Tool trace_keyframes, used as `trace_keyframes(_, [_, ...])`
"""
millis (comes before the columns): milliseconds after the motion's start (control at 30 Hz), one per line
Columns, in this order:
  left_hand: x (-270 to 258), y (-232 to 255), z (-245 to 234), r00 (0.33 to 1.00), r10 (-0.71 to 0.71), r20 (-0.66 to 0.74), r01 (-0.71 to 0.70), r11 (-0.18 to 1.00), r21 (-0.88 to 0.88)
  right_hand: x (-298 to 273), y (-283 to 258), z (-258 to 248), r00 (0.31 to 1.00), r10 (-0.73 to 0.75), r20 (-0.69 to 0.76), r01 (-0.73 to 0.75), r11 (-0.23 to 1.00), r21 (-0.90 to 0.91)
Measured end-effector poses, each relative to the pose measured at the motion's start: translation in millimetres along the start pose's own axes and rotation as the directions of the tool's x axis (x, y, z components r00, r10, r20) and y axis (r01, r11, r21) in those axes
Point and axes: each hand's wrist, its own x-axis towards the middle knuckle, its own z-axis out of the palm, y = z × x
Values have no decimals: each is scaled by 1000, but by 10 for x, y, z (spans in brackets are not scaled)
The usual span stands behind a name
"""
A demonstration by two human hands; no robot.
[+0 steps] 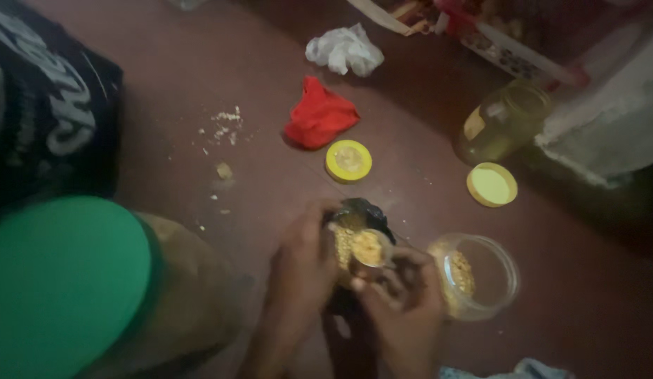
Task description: The person scoops yellow grains from a black plastic bag using a small metal cup and pours them into a clear plastic jar. The person repeats this scooping and pouring action multiple times to transfer the contents.
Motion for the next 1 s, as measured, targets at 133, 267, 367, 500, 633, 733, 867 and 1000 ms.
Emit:
trace_keyframes(133, [-138, 187, 167, 947, 321, 19, -321, 947, -8, 4, -420, -433, 994, -108, 19, 109, 992, -57])
trace_keyframes(267, [-320, 355, 447, 834, 547, 63, -545, 837, -51, 111, -644, -947, 977, -214, -20, 191, 907, -375])
trace_keyframes(367, [-466, 406, 539, 798, 538, 271, -536, 839, -89, 174, -663, -1238, 976, -215, -42, 171, 868, -466])
trace_keyframes(500, [-519, 429, 684, 708, 581, 401, -590, 799, -115, 267, -588, -1554, 964, -263, -31, 218, 852, -476])
trace_keyframes(633, [-478, 428, 785, 719, 516, 466, -569, 822, -32, 315, -456, -1735, 946, -323, -17, 276, 834, -477])
trace_keyframes(733, [-487, 436, 813, 731, 485, 480, -540, 841, -26, 342, -333, -1768, 910, -410, 52, 382, 784, -489])
trace_keyframes(867, [-499, 452, 850, 749, 472, 465, -524, 851, -20, 349, -291, -1850, 889, -452, 68, 427, 769, -476])
trace_keyframes(1000, [-510, 451, 891, 759, 485, 435, -537, 843, -3, 386, -334, -1930, 865, -484, 131, 465, 676, -572])
